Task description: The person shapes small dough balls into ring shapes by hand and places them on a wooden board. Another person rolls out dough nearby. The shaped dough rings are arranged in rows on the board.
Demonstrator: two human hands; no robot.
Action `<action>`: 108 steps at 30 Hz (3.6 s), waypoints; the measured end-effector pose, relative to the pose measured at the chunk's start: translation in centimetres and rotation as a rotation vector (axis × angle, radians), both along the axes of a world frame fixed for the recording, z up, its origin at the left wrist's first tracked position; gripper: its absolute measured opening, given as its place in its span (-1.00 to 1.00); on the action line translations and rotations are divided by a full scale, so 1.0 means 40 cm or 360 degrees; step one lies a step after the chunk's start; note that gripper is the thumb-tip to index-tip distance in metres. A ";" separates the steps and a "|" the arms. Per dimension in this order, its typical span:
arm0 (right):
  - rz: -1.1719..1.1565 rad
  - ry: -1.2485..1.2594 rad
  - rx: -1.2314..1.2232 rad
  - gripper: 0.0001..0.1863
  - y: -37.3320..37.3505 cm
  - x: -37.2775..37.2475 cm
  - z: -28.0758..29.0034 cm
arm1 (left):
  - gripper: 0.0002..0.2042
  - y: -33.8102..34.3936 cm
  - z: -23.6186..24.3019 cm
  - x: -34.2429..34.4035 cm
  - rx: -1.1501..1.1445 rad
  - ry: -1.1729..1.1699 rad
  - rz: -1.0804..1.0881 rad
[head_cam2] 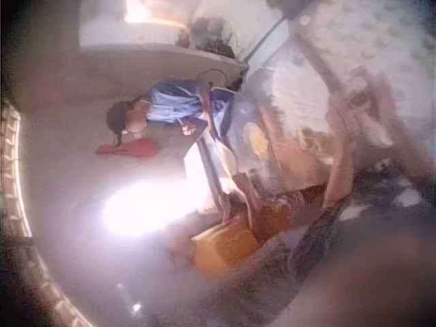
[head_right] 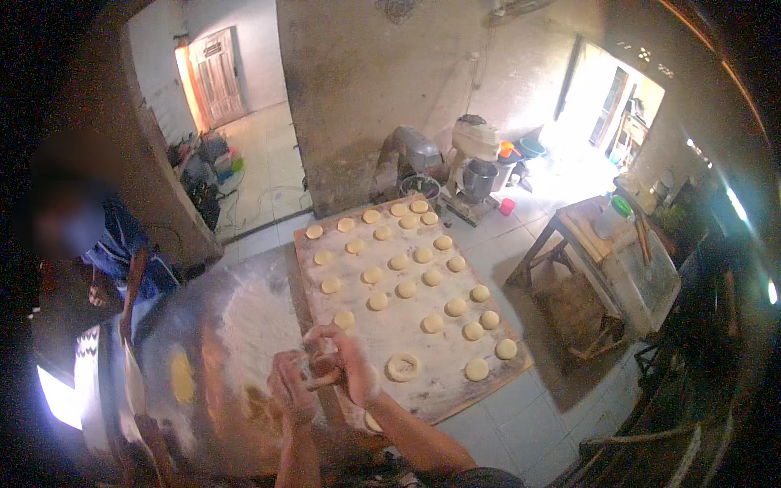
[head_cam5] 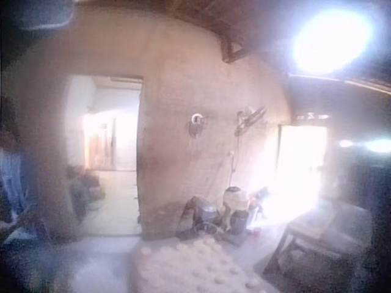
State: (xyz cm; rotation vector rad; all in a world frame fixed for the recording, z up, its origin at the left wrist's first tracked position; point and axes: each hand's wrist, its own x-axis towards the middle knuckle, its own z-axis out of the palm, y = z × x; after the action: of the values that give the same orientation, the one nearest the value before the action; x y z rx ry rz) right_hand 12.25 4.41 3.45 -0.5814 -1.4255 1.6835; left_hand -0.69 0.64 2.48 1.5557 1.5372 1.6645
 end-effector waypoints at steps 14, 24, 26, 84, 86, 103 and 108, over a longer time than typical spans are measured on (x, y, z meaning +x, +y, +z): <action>-0.0053 0.0549 -0.0239 -0.25 -0.054 0.401 -0.053 | -0.80 -0.003 0.046 0.344 -0.0293 0.0264 -0.0548; -0.0750 -0.1484 0.0254 -0.23 -0.074 0.434 -0.152 | -0.50 0.004 -0.091 0.376 -0.0839 0.1063 0.0181; -0.0645 -0.1767 0.0473 -0.21 -0.075 0.481 -0.257 | -0.43 -0.021 -0.104 0.346 -0.0947 0.1154 0.0059; 0.0268 -0.2025 0.0974 -0.69 0.313 -0.501 -0.281 | -0.54 0.000 -0.269 -0.420 -0.0979 0.0260 0.0296; 0.0403 -0.1613 0.0466 -0.68 0.299 -0.492 -0.247 | -0.57 0.000 -0.269 -0.443 -0.0725 0.0152 0.0377; 0.0606 0.0223 -0.0520 -0.47 0.154 -0.489 -0.148 | -0.63 0.034 -0.094 -0.468 -0.0107 -0.0033 0.0317; 0.0158 -0.0081 -0.0297 -0.56 0.140 -0.426 -0.210 | -0.85 0.021 -0.126 -0.429 0.0383 -0.0839 -0.0057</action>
State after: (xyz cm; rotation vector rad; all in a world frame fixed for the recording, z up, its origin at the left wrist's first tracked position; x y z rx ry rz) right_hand -4.81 10.02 -4.96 -0.6697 -1.3609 1.9069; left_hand -17.86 1.50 -2.58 1.1038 1.0612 2.0841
